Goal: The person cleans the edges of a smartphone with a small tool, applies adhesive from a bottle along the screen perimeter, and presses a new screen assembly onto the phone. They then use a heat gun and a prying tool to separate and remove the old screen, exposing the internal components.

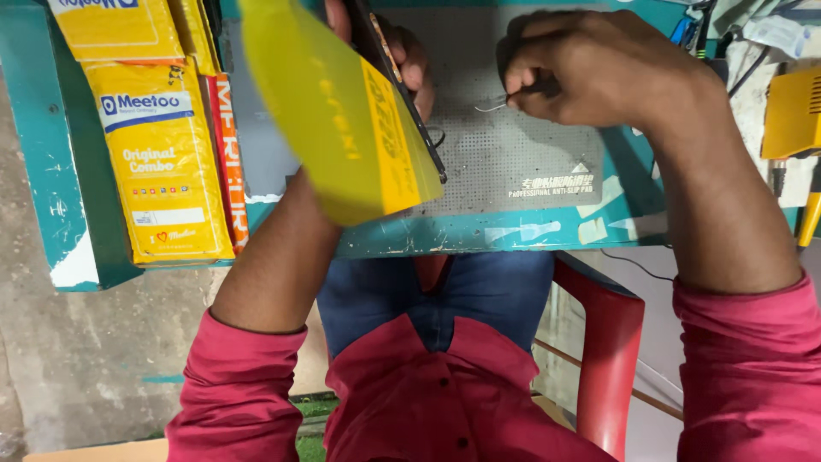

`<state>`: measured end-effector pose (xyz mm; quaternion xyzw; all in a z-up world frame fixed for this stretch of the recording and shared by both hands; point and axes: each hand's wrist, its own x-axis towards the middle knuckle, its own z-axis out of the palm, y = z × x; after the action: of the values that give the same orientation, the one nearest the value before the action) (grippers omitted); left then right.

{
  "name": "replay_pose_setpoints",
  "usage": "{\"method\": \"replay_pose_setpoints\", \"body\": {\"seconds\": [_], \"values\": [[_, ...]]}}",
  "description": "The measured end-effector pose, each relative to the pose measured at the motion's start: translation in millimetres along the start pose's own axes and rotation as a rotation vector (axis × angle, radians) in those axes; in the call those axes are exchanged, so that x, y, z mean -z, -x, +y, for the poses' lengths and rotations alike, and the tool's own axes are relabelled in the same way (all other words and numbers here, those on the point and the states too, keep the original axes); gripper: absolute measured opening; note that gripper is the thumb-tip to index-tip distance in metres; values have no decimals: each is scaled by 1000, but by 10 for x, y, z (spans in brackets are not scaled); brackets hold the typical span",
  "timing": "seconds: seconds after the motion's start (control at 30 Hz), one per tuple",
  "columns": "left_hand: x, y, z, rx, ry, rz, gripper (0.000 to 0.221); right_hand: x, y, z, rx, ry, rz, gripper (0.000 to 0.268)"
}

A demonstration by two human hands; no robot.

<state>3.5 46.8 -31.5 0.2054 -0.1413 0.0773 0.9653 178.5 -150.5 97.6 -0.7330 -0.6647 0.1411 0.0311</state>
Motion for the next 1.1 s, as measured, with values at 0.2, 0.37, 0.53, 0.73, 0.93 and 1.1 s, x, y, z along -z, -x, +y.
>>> {"method": "replay_pose_setpoints", "body": {"seconds": [0.2,0.37,0.53,0.73,0.93,1.1], "values": [[-66,86,21,-16,-24,95,68,-19,-9,2,-48,-28,-11,14],[63,69,-29,8,40,48,70,-74,31,65,-86,-93,24,22],[93,101,-23,28,50,63,72,-54,-84,73,-235,-252,-97,21],[154,91,-26,12,28,83,72,36,-174,-7,-337,-225,-203,17],[227,-8,-90,-17,20,37,69,51,-215,-48,-365,-171,-243,21],[184,32,-70,11,114,58,71,-18,-103,-105,-273,-88,-110,19]]}}
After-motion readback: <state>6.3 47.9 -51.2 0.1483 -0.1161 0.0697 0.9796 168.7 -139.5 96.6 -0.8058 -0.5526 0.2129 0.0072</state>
